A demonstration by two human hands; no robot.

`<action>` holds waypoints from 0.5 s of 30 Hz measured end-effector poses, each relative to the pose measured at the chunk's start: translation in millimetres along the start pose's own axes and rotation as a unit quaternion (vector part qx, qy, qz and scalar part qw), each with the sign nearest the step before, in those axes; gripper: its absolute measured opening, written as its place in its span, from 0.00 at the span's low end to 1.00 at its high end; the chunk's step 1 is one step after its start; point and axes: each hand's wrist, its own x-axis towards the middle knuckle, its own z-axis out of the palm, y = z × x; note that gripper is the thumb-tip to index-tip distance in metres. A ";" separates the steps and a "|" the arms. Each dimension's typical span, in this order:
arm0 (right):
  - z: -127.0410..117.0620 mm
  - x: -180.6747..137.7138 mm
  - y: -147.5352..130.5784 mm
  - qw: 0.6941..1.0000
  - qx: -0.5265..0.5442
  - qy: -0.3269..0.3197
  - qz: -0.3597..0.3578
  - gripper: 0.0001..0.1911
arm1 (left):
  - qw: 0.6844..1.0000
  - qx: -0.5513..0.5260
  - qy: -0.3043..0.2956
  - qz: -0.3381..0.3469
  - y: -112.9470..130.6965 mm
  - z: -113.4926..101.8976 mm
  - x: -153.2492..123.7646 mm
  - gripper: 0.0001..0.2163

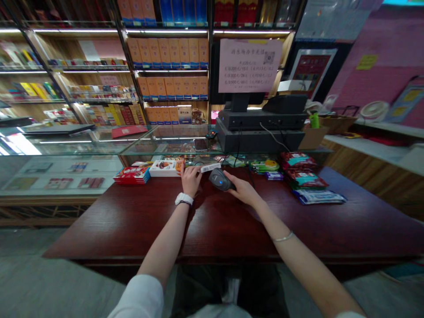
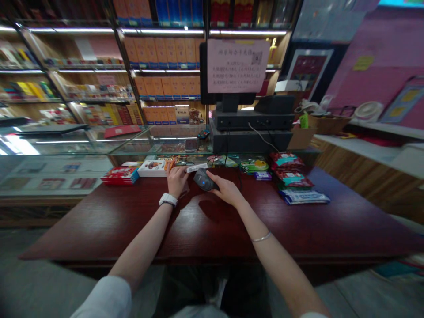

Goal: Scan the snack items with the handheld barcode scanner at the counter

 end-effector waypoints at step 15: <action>32.9 15.4 -15.3 0.986 -0.125 -0.113 -0.016 0.35 | 0.999 -0.025 0.008 -0.033 -10.7 -7.3 9.5 0.09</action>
